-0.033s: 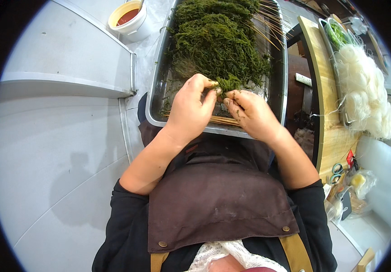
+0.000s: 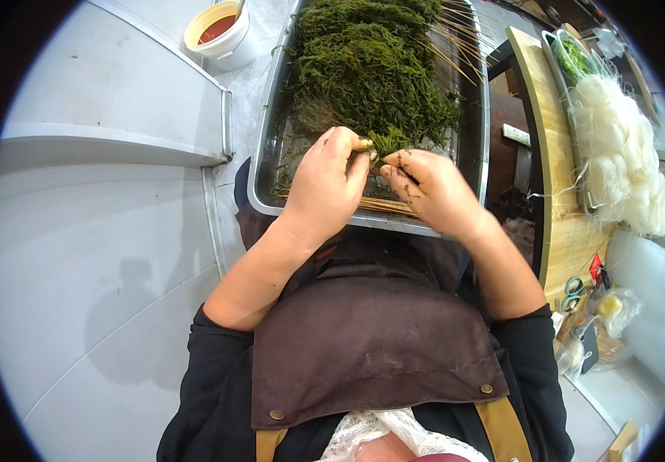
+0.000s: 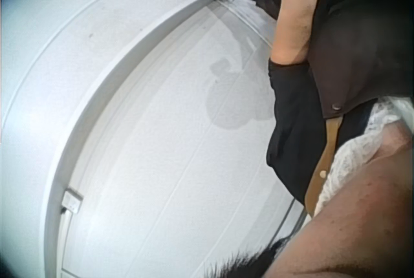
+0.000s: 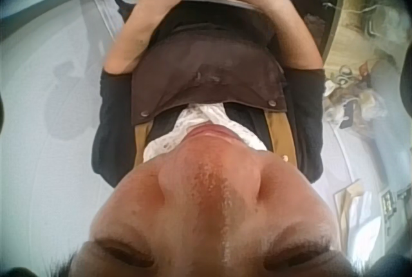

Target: The person repeatedly picks small clumps of green moss from a metal tray, compresses them into compact bundles, and inserts wooden skewers through the center. The finished skewers are placed back into the tray. The person continues this process throughout the clip.

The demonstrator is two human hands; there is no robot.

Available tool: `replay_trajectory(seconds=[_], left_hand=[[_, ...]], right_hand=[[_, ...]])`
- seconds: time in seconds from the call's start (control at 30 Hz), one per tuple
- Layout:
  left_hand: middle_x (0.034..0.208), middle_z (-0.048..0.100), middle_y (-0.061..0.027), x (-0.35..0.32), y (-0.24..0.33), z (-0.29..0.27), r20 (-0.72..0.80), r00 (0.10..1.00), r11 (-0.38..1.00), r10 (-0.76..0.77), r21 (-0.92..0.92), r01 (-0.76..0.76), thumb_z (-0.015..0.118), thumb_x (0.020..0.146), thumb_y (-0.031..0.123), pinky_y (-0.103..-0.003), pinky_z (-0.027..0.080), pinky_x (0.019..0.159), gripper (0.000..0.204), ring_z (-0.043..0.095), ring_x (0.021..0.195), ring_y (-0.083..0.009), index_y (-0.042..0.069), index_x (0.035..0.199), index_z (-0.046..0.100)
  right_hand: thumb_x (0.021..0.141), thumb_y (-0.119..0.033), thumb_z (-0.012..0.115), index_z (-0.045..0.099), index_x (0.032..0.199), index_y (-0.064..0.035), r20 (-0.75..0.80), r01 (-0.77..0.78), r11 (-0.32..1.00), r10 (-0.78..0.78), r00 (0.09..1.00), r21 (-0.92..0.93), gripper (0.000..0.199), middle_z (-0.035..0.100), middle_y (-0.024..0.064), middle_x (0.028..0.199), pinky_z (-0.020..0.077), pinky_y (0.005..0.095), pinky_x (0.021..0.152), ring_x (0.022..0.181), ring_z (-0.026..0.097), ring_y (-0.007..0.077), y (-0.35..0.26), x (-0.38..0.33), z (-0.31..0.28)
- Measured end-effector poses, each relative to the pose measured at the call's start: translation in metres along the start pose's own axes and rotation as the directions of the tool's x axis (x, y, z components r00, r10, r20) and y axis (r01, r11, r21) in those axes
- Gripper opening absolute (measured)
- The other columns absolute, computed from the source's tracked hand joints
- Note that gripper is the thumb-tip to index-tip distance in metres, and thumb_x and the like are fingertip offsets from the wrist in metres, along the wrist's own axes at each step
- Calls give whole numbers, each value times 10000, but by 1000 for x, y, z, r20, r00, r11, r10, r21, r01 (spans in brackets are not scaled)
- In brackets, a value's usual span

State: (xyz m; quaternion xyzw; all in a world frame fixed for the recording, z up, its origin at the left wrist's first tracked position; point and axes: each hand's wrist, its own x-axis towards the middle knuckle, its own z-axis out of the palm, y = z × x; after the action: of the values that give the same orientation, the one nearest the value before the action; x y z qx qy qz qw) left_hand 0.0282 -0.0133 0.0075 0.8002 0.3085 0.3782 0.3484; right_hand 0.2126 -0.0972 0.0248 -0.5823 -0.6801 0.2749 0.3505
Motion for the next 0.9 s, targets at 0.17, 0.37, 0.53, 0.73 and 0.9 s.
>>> replay_trajectory(seconds=[0.17,0.37,0.53,0.73,0.9], left_hand=[[874,654,-84,7,5,-17,380,912,971,-153,-114,210,637,984,39,-320,517,715,80,638,784,-157,11,1030,578],[925,653,-34,10,-2,-17,567,747,280,-347,-698,659,628,1038,88,-233,505,702,59,600,772,-83,62,1050,576],[942,660,-50,6,-5,0,88,983,977,-160,-131,171,633,1005,38,-262,508,723,44,625,827,-102,39,1028,596],[912,644,-37,9,0,-24,480,827,875,-293,-215,435,616,999,40,-270,511,733,52,611,842,-82,22,1044,599],[931,642,-28,12,-2,-29,700,658,304,-279,-585,752,617,1041,82,-229,502,705,63,594,785,-83,47,1069,574]], right_hand=[[907,-167,774,768,1013,-61,88,105,994,-101,991,-43,150,696,115,839,552,362,682,762,691,270,13,24,-37],[989,-52,662,731,1079,17,-25,-14,962,22,999,274,134,723,100,928,543,306,769,840,687,196,24,7,3],[962,-82,690,701,1001,26,-88,69,998,-70,994,-15,115,679,165,844,538,396,675,745,661,334,10,3,13],[896,-101,782,765,1009,-27,79,68,998,-69,994,16,136,644,100,778,527,334,655,722,646,237,15,26,-33],[975,-66,686,748,1186,-23,178,-302,769,244,953,563,224,761,114,1017,558,299,834,937,712,148,22,14,-6]])
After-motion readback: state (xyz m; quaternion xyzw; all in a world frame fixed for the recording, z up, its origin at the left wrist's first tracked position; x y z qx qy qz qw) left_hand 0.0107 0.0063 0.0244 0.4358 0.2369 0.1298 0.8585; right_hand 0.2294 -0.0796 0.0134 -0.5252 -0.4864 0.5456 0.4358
